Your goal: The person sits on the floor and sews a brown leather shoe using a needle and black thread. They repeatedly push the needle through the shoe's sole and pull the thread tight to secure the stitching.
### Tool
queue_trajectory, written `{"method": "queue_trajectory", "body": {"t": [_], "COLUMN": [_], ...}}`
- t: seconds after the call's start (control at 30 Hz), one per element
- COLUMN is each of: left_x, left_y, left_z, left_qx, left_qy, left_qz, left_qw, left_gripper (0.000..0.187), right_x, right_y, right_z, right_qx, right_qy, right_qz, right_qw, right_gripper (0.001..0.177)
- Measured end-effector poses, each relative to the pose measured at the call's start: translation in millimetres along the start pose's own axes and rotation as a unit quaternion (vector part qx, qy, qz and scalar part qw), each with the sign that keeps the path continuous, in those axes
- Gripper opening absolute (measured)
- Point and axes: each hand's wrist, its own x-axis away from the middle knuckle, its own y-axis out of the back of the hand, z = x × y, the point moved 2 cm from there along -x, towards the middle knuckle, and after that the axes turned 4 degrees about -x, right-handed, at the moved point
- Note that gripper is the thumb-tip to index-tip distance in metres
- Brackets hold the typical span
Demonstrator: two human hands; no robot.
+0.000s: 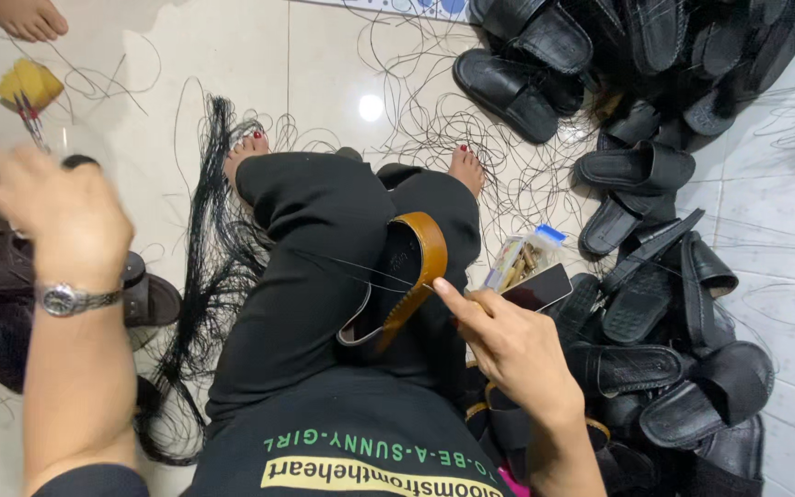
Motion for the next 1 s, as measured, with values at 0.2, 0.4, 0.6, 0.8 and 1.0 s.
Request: {"method": "queue_trajectory", "body": {"t": [0.2,0.4,0.6,0.8,1.0], "left_x": [31.5,35.3,30.6,31.5,33.5], "left_y": [165.6,187.7,164.2,162.4,163.9], "left_z": [-97.3,-188.6,-223.6,-220.5,-220.7], "left_qx": [0.407,0.481,0.429,0.435,0.447], "left_qy": [-0.327,-0.584,-0.567,-0.545,-0.523], "left_qz": [0.006,0.013,-0.031,-0.041,0.012], "left_qw": [0.853,0.654,0.703,0.715,0.725], "left_gripper": [0.054,0.040,0.059,0.061,0.063], "right_x": [-5.6,-16.1,-10.3,-13.0,-5.3], "right_y": [9.8,32.3,23.7,27.0,21.3], "right_z": [8.1,30.1,37.2,21.9,14.1], "right_qx": [0.061,0.161,0.264,0.110,-0.055], "right_qy": [-0.011,-0.031,-0.098,-0.082,-0.059], "right_qz": [0.001,0.027,0.051,0.061,0.018], "right_qw": [0.998,0.986,0.958,0.989,0.997], "right_gripper": [0.047,0.057,0.065,0.056,0.051]}}
